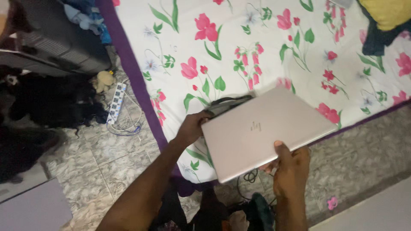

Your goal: The person packs a small green bag with a laptop, a metal tumbler, a checkered pouch, and a small round container. They place the items into the bag, close it, and then remove the items to place them on a nearby table.

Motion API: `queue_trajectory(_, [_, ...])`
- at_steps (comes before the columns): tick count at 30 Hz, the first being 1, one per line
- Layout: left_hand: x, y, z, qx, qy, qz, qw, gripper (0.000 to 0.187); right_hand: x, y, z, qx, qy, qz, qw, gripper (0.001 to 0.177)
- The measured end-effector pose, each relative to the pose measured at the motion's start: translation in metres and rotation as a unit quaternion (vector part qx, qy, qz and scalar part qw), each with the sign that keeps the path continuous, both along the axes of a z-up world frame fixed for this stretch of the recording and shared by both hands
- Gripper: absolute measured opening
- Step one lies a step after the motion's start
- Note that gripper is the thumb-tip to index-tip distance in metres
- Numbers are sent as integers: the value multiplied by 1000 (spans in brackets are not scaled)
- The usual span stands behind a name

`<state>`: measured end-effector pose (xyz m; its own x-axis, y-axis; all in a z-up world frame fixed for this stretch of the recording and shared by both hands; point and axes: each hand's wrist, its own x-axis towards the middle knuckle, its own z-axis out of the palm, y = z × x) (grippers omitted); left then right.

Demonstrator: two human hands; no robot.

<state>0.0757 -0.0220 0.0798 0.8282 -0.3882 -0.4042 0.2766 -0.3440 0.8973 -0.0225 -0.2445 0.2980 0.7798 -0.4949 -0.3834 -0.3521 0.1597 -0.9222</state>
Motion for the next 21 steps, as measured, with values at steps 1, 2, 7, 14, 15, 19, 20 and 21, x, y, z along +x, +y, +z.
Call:
queue_trajectory(1, [-3, 2, -11, -48, 25, 6, 999, 25, 7, 4, -2, 14, -20, -6, 1000, 32])
queue_trajectory(2, [-6, 4, -23, -96, 49, 12, 994, 25, 17, 7, -6, 28, -39, -12, 999, 34])
queue_trajectory(7, [-22, -1, -63, -89, -158, 2, 983, 27, 82, 26, -65, 137, -92, 6, 986, 32])
queue_trajectory(14, [5, -3, -47, -237, 195, 35, 951, 37, 197, 81, -207, 245, -11, 23, 969, 14])
queue_trajectory(15, [7, -1, -44, -242, 159, 14, 957, 33, 214, 91, -226, 248, -13, 23, 968, 15])
queue_trajectory(19, [-1, 2, -41, -218, 93, -41, 971, 36, 267, 123, -294, 238, 19, 24, 971, 22])
queue_trajectory(20, [-4, 2, -43, -201, 96, -47, 974, 41, 278, 129, -311, 230, 37, 26, 972, 24])
queue_trajectory(21, [-10, 0, -45, -223, 122, -33, 967, 38, 285, 133, -329, 235, 37, 30, 971, 23])
